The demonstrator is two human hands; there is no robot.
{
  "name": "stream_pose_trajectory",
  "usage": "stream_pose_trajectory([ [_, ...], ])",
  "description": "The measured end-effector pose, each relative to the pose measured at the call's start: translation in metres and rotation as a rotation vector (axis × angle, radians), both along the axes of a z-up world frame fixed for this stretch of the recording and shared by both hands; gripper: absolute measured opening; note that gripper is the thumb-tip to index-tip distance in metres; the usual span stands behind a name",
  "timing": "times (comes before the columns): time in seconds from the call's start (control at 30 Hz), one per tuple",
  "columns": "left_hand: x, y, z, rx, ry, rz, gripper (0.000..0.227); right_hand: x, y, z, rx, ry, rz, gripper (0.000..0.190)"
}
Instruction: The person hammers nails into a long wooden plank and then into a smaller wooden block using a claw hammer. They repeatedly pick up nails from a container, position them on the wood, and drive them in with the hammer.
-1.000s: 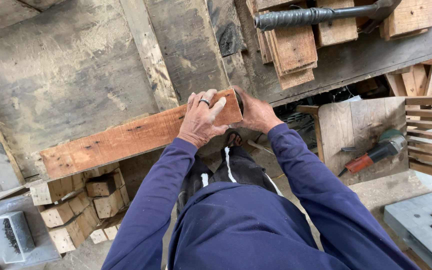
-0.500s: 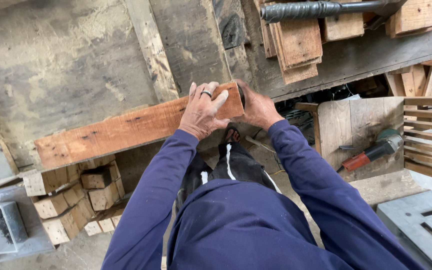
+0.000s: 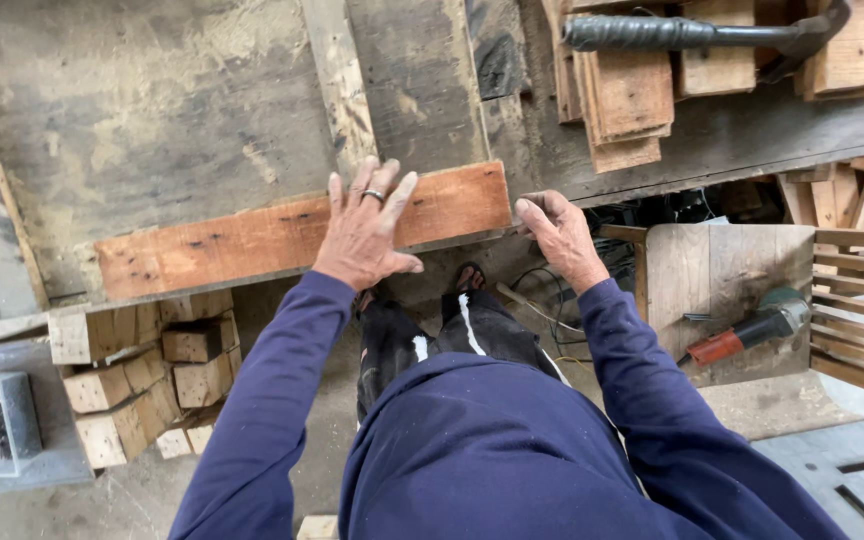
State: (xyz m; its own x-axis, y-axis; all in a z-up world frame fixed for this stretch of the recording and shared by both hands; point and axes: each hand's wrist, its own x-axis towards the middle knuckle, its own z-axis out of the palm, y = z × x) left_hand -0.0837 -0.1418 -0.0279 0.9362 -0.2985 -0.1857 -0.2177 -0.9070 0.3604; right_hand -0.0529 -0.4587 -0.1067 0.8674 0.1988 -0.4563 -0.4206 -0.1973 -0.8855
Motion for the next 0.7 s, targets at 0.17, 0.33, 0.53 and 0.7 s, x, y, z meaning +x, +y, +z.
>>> stream_pose_trajectory([
  [0.17, -0.002, -0.008, -0.025, -0.025, -0.073, 0.038, 0.113, -0.008, 0.029, 0.015, -0.178, -0.07, -0.03, 0.032],
  [0.33, -0.001, -0.011, -0.025, -0.07, -0.059, 0.084, 0.107, -0.009, 0.033, 0.018, -0.191, -0.158, -0.061, 0.026],
  [0.53, -0.002, -0.011, -0.022, -0.124, -0.08, 0.108, 0.108, -0.018, 0.039, 0.022, -0.354, -0.298, -0.098, 0.024],
  [0.7, -0.009, -0.014, -0.022, -0.155, -0.088, 0.121, 0.103, -0.014, 0.034, 0.014, -0.525, -0.532, 0.04, 0.022],
])
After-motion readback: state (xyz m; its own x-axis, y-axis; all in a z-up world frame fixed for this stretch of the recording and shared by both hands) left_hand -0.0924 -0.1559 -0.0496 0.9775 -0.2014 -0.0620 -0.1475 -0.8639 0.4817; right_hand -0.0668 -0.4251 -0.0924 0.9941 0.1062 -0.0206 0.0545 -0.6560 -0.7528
